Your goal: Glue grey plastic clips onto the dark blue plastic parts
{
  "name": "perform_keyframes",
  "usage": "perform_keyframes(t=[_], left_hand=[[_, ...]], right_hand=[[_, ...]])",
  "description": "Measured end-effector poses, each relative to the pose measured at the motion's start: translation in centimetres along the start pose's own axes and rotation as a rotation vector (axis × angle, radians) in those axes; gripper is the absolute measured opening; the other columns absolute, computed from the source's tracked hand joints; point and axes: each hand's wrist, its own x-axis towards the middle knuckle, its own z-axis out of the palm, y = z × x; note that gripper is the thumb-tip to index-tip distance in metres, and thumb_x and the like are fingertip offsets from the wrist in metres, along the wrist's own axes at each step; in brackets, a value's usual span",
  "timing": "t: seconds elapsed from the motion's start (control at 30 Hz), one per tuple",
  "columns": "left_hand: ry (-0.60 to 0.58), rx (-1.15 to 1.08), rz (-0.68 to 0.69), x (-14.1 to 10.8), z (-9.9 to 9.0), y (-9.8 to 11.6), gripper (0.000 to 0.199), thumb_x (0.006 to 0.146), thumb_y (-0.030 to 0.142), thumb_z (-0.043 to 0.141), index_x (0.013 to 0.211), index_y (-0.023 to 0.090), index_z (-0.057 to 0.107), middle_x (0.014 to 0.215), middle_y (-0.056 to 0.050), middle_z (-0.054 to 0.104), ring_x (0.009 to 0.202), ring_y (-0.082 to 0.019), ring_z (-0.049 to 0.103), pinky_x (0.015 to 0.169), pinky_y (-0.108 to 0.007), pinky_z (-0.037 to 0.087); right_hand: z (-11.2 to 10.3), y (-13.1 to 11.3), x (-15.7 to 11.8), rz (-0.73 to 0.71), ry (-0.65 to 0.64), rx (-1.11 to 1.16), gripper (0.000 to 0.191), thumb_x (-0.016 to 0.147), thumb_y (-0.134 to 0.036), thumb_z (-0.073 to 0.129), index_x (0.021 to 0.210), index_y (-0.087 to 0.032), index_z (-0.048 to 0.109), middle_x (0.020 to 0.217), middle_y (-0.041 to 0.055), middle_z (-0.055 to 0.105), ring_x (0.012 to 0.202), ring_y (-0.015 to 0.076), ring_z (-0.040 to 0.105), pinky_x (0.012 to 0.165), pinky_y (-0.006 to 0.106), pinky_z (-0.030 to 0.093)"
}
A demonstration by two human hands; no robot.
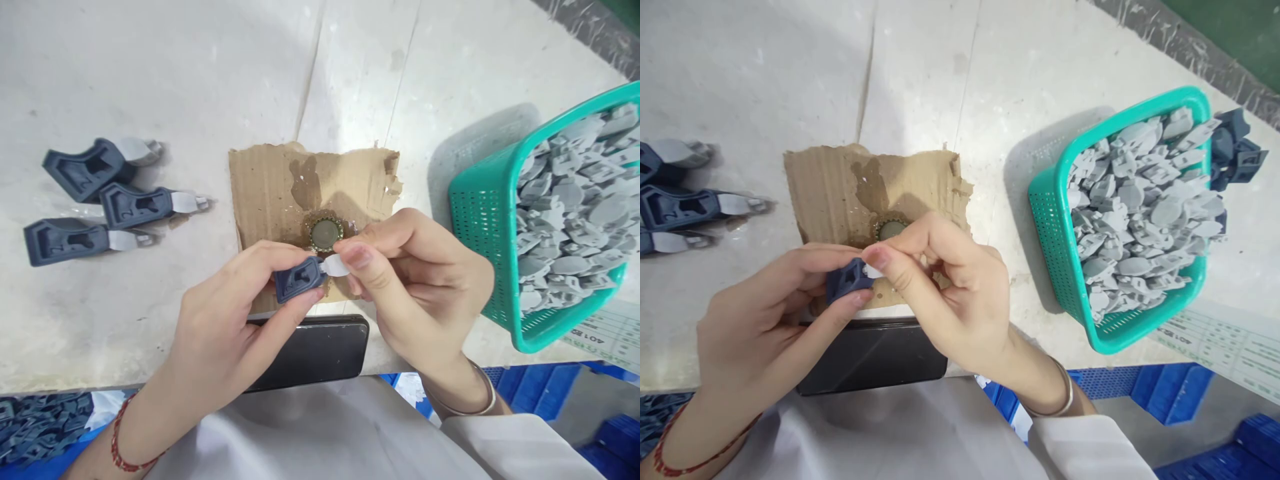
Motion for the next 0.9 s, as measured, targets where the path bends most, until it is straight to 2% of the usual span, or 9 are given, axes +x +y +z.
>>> perform_keyframes(t=[0.13, 0.3, 0.53, 0.73, 0.9], left_hand=[[0.004, -0.005, 0.0, 0.0, 0.0, 0.0, 0.014, 0.098, 0.018, 0.069, 0.11, 0.024, 0.066, 0.093, 0.004, 0.077, 0.07, -0.009, 0.068, 0.067, -0.02, 0.058], [0.0, -0.03, 0.021, -0.1, 0.0, 0.0, 0.014, 0.099, 0.016, 0.066, 0.11, 0.024, 0.065, 0.097, 0.002, 0.078, 0.075, -0.011, 0.07, 0.068, -0.023, 0.059], [0.006, -0.037, 0.042, -0.2, 0.1, 0.1, 0.018, 0.099, 0.015, 0.067, 0.113, 0.025, 0.062, 0.104, 0.002, 0.078, 0.083, -0.01, 0.073, 0.076, -0.021, 0.061], [-0.007, 0.012, 0.049, -0.2, 0.1, 0.1, 0.015, 0.099, 0.018, 0.066, 0.112, 0.027, 0.066, 0.101, 0.001, 0.08, 0.078, -0.013, 0.075, 0.072, -0.025, 0.063], [-0.028, -0.006, 0.046, -0.4, -0.2, 0.0, 0.01, 0.101, 0.023, 0.065, 0.111, 0.028, 0.064, 0.095, 0.003, 0.077, 0.069, -0.011, 0.068, 0.063, -0.024, 0.057]], right_hand=[[0.2, -0.3, 0.1, -0.017, -0.004, -0.018, 0.017, 0.098, -0.025, 0.076, 0.082, -0.027, 0.072, 0.064, -0.0044, 0.065, 0.052, 0.0108, 0.052, 0.046, 0.031, 0.039], [0.2, -0.6, 0.2, 0.008, 0.013, -0.056, 0.023, 0.097, -0.036, 0.078, 0.077, -0.028, 0.071, 0.061, -0.0029, 0.064, 0.048, 0.0131, 0.053, 0.043, 0.033, 0.04], [0.2, -1.0, -0.1, -0.038, 0.031, -0.121, 0.024, 0.097, -0.03, 0.077, 0.074, -0.03, 0.068, 0.066, -0.002, 0.07, 0.049, 0.015, 0.054, 0.042, 0.035, 0.039], [0.7, -1.0, -0.2, -0.021, 0.022, -0.158, 0.025, 0.098, -0.031, 0.074, 0.076, -0.028, 0.062, 0.068, -0.0019, 0.069, 0.052, 0.0138, 0.054, 0.046, 0.033, 0.044], [0.4, -0.6, -0.2, 0.009, -0.028, -0.121, 0.032, 0.097, -0.04, 0.077, 0.074, -0.028, 0.058, 0.064, -0.0033, 0.062, 0.052, 0.0128, 0.049, 0.047, 0.031, 0.043]])
